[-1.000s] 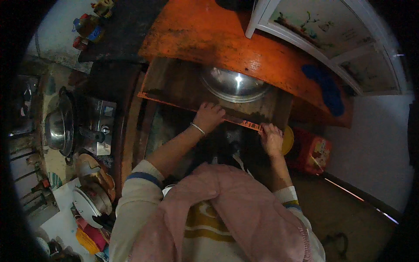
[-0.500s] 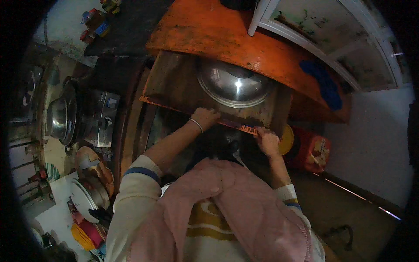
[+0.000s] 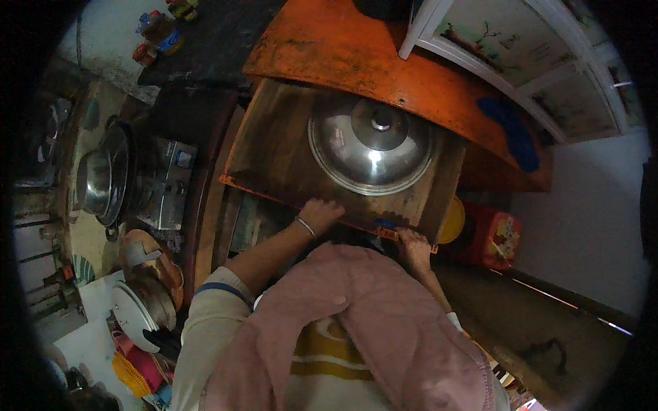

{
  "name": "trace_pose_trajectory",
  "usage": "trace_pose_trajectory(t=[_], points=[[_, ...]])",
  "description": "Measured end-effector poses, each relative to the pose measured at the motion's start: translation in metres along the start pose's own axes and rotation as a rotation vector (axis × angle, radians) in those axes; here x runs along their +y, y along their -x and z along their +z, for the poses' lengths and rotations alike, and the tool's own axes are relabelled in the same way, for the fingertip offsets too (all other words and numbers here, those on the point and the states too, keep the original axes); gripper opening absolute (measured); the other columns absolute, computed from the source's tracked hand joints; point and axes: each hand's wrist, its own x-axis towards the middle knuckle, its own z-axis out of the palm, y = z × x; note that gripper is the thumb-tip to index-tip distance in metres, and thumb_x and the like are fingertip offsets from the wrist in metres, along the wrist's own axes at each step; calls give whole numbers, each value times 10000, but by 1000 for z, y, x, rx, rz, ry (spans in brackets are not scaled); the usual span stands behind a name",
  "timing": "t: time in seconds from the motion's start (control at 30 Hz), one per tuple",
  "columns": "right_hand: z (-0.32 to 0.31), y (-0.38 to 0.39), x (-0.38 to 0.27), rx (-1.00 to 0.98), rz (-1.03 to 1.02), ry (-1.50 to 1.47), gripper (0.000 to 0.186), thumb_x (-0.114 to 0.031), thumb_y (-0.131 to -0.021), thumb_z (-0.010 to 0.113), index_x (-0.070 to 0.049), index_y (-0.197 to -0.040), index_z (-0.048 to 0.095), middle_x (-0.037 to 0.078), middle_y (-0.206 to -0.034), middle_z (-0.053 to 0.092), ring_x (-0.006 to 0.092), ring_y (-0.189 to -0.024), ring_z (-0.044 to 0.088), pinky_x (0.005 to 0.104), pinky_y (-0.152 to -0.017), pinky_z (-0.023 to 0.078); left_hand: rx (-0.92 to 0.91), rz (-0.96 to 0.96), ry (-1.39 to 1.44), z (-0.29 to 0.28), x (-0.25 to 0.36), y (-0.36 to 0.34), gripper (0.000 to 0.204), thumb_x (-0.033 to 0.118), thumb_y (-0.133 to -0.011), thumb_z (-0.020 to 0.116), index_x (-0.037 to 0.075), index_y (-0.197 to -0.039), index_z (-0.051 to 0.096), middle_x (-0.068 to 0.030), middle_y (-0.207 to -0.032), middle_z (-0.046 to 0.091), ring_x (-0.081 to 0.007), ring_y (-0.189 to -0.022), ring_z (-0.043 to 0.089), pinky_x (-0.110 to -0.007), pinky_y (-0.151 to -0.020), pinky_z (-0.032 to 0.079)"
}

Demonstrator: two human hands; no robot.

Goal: The person wipes a metal lid with a blue cloth, places it on a cabinet, then wipes a kettle and a wooden drawer interior. They rinse the cloth at the sink, return to wipe the drawer again, and spray a cleaning solution into the drawer before continuing to wipe.

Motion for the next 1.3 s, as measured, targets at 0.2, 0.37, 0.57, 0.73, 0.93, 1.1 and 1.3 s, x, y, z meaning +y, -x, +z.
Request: trace_pose_trajectory(t=[0.2,0.37,0.57,0.73,0.93,1.1,1.3], points=[[-29,-32,-9,-499,132,-69,241,-215,-842,593,-113,-1060,596,125,-1047,610,326,-966,584,429,-774,479,-103,90,1,4,-8,-6,216,225,-804,548,159,-1009,555,-65,-867,604,-257,-764,629,-402,-614,492],[-42,-155,-26,-79,47,-91,387,-248,-851,587,-145,-1216,512,134,-1249,506,352,-1038,561,432,-844,486,-68,189,31,23,-18,-8,229,246,-801,554,157,-1012,555,-65,-902,604,-270,-758,628,-409,-638,501],[-10,-277,-26,-53,138,98,520,-253,-825,616,-224,-1304,415,179,-1272,420,410,-1079,502,465,-790,504,-13,150,27,37,-19,-8,263,290,-767,597,176,-1001,556,-58,-891,590,-246,-765,608,-391,-626,498],[-1,-285,-15,2,16,141,406,-261,-824,608,-130,-1190,489,224,-1171,449,412,-988,537,470,-767,502,-13,94,22,32,-15,-5,331,316,-721,638,178,-1010,552,-51,-883,579,-242,-798,598,-378,-643,483],[-20,-244,-18,63,-116,40,378,-268,-831,600,-123,-1174,530,160,-1043,504,329,-915,585,444,-706,508,184,153,59,41,-21,-3,373,313,-700,674,177,-1027,557,-53,-984,571,-251,-827,589,-385,-688,482],[-51,-224,-12,165,-103,3,336,-224,-842,605,-102,-1150,556,127,-1054,532,345,-927,574,426,-732,496,152,123,83,43,-18,9,366,293,-738,669,184,-1075,577,-57,-1034,570,-249,-910,573,-386,-719,486],[-84,-216,-11,55,-95,-194,354,-192,-876,572,-51,-1199,542,177,-1125,544,363,-1007,547,372,-849,452,460,61,315,0,-46,72,321,214,-788,635,183,-1104,584,-68,-1021,593,-265,-861,598,-391,-712,501]])
